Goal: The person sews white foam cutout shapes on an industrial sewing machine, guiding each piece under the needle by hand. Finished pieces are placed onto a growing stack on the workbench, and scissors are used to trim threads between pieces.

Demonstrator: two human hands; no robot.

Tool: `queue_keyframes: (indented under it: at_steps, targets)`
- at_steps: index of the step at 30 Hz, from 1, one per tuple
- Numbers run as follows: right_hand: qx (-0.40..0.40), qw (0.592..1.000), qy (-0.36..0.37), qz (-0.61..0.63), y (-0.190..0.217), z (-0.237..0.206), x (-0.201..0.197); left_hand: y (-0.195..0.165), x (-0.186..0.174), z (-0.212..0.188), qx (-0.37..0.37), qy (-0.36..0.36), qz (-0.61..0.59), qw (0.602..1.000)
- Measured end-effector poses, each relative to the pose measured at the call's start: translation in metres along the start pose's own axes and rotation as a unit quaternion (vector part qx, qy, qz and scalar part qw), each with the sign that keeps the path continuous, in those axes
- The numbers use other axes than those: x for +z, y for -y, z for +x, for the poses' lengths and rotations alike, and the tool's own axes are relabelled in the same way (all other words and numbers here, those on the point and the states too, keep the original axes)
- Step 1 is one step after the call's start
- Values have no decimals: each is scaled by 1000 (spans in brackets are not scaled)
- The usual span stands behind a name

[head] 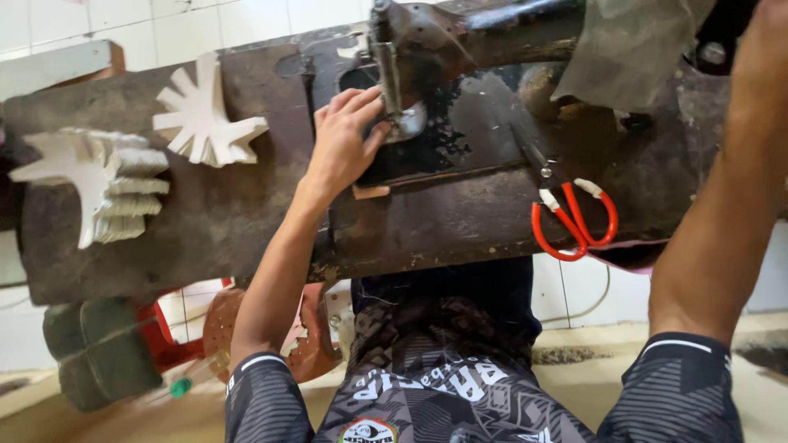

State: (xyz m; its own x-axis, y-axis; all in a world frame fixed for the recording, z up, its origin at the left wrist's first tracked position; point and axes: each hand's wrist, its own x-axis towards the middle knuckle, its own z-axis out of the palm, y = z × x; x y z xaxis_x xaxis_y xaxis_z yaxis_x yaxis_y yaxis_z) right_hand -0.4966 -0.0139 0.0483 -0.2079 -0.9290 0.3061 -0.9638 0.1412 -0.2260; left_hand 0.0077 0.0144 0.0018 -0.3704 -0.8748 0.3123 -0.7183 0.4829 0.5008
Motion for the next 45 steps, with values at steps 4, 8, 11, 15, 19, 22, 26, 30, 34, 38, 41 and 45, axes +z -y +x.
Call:
queue_keyframes:
  at_steps: [4, 8, 11, 15, 19, 22, 26, 30, 34, 38, 41, 45]
  targets:
    - [-92, 992, -85, 29, 88, -34, -32, 10, -34, -12, -6, -63, 8, 998]
    - [-182, 980, -73, 40, 169, -141, -52, 59, -106, -19, -110, -193, 91, 971]
    - [-204, 978, 12, 32, 196, -186, -43, 97, -151, -26, -115, -252, 292, 915]
    - [-194, 977, 21, 81, 195, -191, -18, 121, -169, -22, -205, -219, 239, 923]
    - [-228, 963, -1, 147, 198, -174, 6, 117, -176, -25, -197, -268, 230, 914]
    - [-251, 954, -5, 162, 210, -160, 21, 85, -193, -34, -119, -303, 275, 905]
    - [-237, 954, 7, 184, 221, -145, 25, 15, -202, -53, -57, -241, 67, 967]
    - [-249, 950, -5, 187, 220, -132, 17, -50, -118, -48, -64, -75, -167, 981]
    - [-254, 906, 71, 330, 221, -118, 23, -57, -33, -30, -24, -75, -184, 980]
    - [-283, 884, 141, 345, 226, -85, 51, -38, -3, -29, 40, -106, -26, 993]
    - [-171, 911, 330, 178, 241, -45, 82, -34, 4, -30, 35, -110, -19, 993]
    - [-146, 669, 260, 681, 248, -25, 95, -35, 7, -24, 21, -120, -24, 992]
